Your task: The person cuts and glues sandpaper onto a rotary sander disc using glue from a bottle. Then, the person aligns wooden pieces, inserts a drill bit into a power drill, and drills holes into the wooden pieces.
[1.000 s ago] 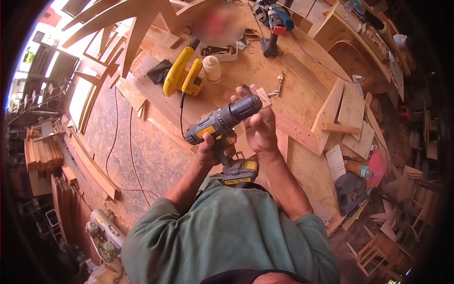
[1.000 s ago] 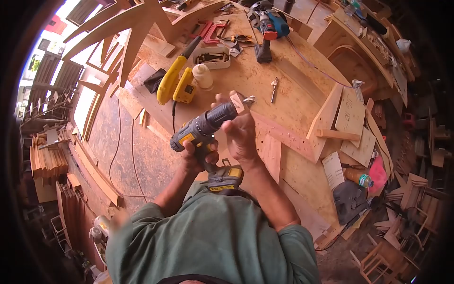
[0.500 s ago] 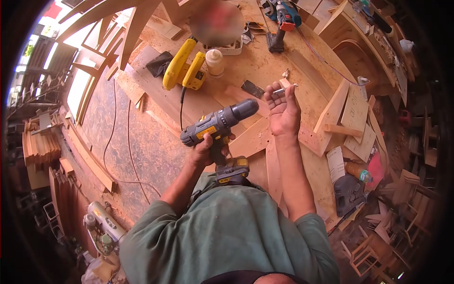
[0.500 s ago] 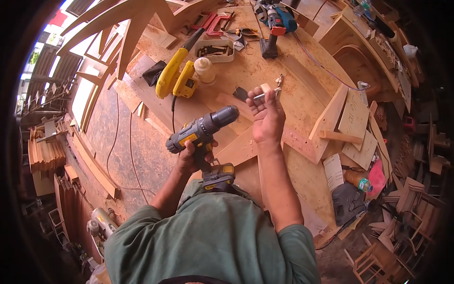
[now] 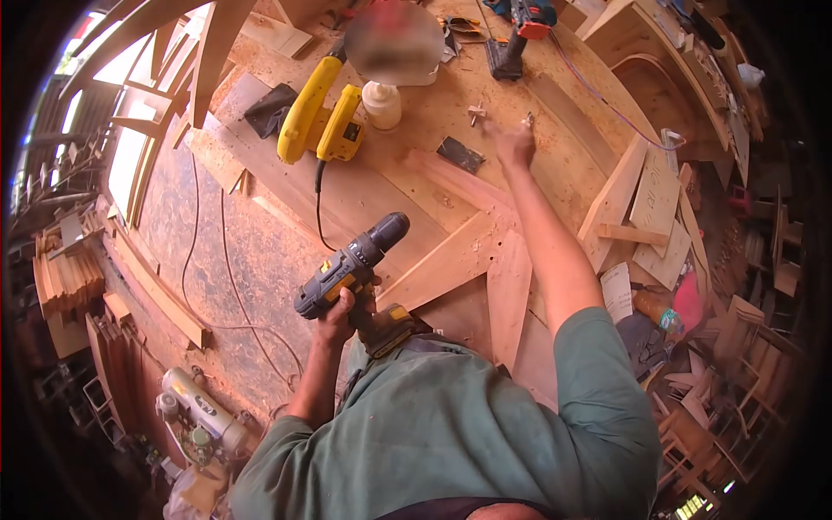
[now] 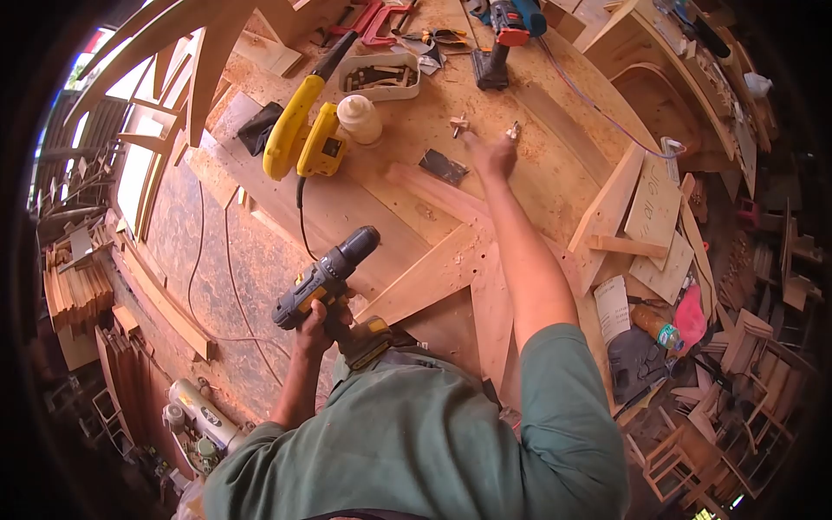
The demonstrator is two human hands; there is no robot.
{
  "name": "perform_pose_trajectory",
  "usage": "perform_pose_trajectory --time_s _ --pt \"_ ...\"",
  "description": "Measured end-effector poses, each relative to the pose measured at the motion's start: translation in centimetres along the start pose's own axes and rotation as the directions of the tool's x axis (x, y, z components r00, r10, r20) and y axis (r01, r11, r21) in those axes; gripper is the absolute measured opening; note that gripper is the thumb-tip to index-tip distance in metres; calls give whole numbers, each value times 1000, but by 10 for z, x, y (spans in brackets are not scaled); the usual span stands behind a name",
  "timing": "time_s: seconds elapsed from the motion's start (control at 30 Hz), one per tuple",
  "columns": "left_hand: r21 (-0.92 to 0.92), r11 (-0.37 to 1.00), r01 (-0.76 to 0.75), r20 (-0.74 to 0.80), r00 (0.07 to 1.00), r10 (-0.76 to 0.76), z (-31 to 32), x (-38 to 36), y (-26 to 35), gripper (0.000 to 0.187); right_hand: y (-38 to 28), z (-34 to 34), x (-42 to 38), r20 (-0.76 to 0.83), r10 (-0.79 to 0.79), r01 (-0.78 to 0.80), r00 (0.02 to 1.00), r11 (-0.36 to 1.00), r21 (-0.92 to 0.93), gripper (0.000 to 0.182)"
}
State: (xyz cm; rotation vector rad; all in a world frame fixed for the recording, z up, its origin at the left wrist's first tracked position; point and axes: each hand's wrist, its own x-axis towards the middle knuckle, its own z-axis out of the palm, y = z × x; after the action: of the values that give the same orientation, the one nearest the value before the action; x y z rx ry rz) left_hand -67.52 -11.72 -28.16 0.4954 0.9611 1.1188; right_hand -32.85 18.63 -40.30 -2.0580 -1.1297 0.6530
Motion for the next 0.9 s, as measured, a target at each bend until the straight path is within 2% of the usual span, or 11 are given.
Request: perform_pose_trajectory --time_s 0.07,0.17,0.37,0.47,0.5,0.53,0.57,0.6,0.63,0.73,0.9 --pt "11 1000 -13 -36 999 13 -2 -4 0 75 7 -12 10 -183 -273 214 944 933 -288 70" --pt "37 999 -18 -80 997 21 -5 -8 4 77 24 -26 18 -162 -150 68 975 903 -425 64" --pt "78 997 -15 -106 994 23 -8 -16 10 80 56 -41 50 108 -23 58 994 942 -330 47" --pt "79 997 -13 -78 997 20 -3 -9 12 80 56 -46 53 363 299 -287 882 954 -88 26" --pt "76 997 -14 -68 997 19 -1 -7 12 80 56 -50 46 507 318 -479 801 848 226 21" --pt "56 998 -9 -40 999 11 0 -4 11 80 58 -51 34 643 268 -645 717 604 468 17" --pt "35 999 -1 -17 1000 1 4 1 10 81 56 -53 17 749 160 -759 643 262 596 12" --pt "16 1000 11 5 1000 -11 8 5 9 81 41 -61 -5 800 25 -797 599 117 593 9" --pt "-11 1000 23 17 1000 -23 11 9 6 82 14 -72 -31 819 -122 -826 561 -28 562 9" --pt "-65 997 35 129 991 -26 35 29 12 86 -52 -97 -102 635 -340 -674 694 4 739 11" --pt "-235 968 86 363 932 5 71 49 14 81 -112 -141 -156 497 -277 -520 822 -9 854 17"
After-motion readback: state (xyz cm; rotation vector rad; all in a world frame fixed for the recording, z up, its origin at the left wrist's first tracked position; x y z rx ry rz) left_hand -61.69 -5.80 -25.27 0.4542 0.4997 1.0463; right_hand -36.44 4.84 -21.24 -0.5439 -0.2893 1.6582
